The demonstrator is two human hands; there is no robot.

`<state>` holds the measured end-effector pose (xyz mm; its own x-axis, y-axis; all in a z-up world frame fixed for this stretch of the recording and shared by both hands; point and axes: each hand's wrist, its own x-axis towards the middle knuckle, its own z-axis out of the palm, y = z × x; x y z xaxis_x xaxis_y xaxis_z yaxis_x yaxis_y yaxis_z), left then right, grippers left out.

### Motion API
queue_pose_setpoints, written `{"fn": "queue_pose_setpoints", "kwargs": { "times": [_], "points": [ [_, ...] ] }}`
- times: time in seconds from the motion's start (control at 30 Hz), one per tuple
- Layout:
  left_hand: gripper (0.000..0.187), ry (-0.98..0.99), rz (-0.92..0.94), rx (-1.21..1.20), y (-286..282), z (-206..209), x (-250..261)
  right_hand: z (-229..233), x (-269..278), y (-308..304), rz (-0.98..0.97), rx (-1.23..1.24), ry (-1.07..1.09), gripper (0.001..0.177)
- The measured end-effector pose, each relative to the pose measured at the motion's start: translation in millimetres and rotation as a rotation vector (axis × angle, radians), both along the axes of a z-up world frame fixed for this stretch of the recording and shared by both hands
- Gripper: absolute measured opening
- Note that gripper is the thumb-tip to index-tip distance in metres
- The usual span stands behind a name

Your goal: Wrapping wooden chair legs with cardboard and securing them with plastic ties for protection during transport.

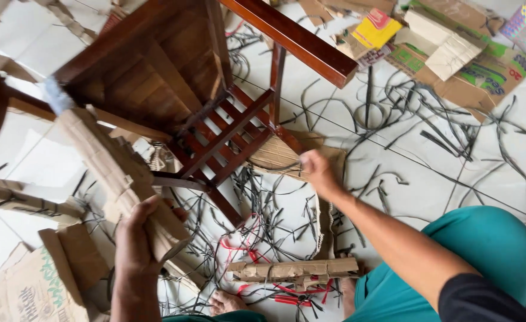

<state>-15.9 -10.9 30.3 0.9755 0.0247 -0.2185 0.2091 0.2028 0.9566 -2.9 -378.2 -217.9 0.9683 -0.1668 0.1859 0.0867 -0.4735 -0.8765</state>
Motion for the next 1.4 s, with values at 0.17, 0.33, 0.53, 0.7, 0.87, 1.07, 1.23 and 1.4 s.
{"fn": "queue_pose_setpoints", "kwargs": {
  "times": [0.17,0.33,0.53,0.7,0.87,1.07,1.23,1.4],
  "points": [
    [0.034,0.253,0.192,-0.099,7.5,-13.6,5.7,168.4,-40.8,108.9,0.219,-0.168,-0.123,0.017],
    [0.052,0.190,0.209,-0.150,9.0,-47.4,19.9,186.7,-30.0,126.1,0.027,-0.723,-0.434,0.009],
    [0.052,0.208,0.194,-0.119,-1.1,-21.0,8.3,198.9,-5.5,159.9,0.308,-0.049,0.145,0.024],
    [0.047,0.196,0.136,-0.052,-1.0,-15.3,7.4,224.3,0.1,188.2,0.430,0.068,0.207,0.021],
    [0.045,0.138,0.092,0.025,2.1,-8.6,6.5,239.5,5.2,184.5,0.453,-0.005,0.175,0.019],
    [0.065,0.208,-0.036,0.450,4.9,13.3,0.5,289.4,-14.4,172.1,0.449,-0.287,0.179,0.017],
    [0.071,0.267,-0.103,0.605,12.8,14.2,3.0,265.0,4.6,129.6,0.538,-0.576,0.103,0.026],
    [0.055,0.208,-0.145,0.659,13.6,17.6,4.5,262.7,14.8,64.1,0.102,-0.653,0.146,0.022]
  ]
}}
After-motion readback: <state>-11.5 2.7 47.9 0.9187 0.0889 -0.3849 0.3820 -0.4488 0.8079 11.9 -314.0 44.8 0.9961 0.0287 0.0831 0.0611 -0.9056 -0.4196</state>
